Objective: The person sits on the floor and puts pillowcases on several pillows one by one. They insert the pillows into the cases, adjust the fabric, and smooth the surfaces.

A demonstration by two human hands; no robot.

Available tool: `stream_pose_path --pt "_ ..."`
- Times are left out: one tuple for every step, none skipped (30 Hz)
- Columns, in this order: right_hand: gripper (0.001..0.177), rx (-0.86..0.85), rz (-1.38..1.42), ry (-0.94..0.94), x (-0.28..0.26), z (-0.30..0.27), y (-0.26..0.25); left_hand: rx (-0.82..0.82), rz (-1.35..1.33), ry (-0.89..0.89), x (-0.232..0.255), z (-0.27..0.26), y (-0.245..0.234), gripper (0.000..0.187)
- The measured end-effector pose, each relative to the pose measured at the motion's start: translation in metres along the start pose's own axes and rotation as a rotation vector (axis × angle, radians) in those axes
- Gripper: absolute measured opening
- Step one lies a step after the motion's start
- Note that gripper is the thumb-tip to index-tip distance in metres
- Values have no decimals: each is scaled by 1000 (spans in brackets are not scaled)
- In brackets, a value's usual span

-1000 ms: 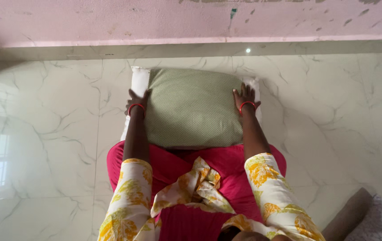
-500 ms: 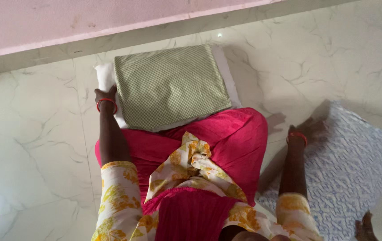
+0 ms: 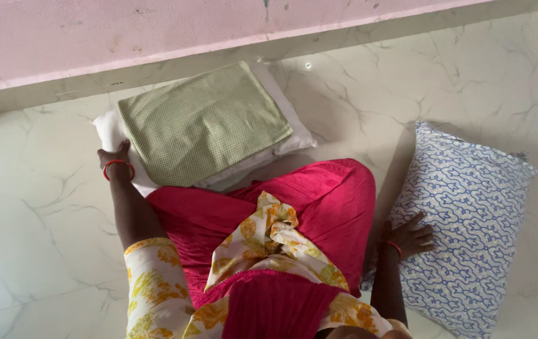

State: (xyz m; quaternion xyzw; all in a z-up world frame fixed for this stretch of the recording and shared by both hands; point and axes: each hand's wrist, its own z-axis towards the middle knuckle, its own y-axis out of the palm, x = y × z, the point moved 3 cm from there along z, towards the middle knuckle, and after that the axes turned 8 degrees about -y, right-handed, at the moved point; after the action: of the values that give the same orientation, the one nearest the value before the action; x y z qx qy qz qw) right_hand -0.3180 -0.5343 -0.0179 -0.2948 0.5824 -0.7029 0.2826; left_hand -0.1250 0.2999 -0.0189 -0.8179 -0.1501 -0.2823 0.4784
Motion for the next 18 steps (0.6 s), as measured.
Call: stream_pose_path --pt "106 61 -15 -31 2 5 -5 14 -34 -7 -11 1 -12 91" --pt "89 16 8 -25 3 11 -7 29 -69 -10 -21 3 -26 91" --pt "73 -29 30 -19 5 18 -11 64 -92 -18 -35 0 -39 89" --pt "59 -76 53 -14 5 25 -13 100 -115 -25 -52 -5 -52 88" --pt "52 -77 66 -34 0 34 -15 147 -97 -64 -67 -8 -65 87" --pt "45 -81 73 -52 0 41 -18 191 -73 -106 -86 -13 -77 86" --pt "39 -84 80 -70 -2 45 -20 201 -129 -162 -105 -17 -91 85" --pt "36 -80 62 -68 -3 49 -22 208 -185 -223 -126 -23 -102 83" --pt "34 -75 44 -67 -6 51 -24 246 -234 -255 -143 -27 -116 83" --pt "32 -70 22 -72 -7 53 -26 286 -282 -294 -163 -33 -129 84" --pt "31 -72 27 -57 -7 53 -28 313 -314 -352 -185 -42 -141 83" --pt "30 -77 32 -47 -8 51 -29 346 -344 -412 -209 -52 -158 82" --pt "30 -82 37 -36 -8 49 -30 410 -310 -483 -232 -65 -176 88" --pt "27 -58 72 -44 -9 46 -31 474 -278 -548 -251 -74 -193 93" --pt "25 -33 107 -51 -8 43 -33 506 -252 -602 -267 -83 -208 91" --pt "22 -10 141 -56 -7 41 -34 525 -229 -655 -281 -93 -217 89" --pt "19 165 69 -109 -9 39 -41 537 -218 -688 -291 -102 -224 87" --pt "16 342 -2 -160 -11 37 -46 544 -208 -717 -301 -109 -230 85"
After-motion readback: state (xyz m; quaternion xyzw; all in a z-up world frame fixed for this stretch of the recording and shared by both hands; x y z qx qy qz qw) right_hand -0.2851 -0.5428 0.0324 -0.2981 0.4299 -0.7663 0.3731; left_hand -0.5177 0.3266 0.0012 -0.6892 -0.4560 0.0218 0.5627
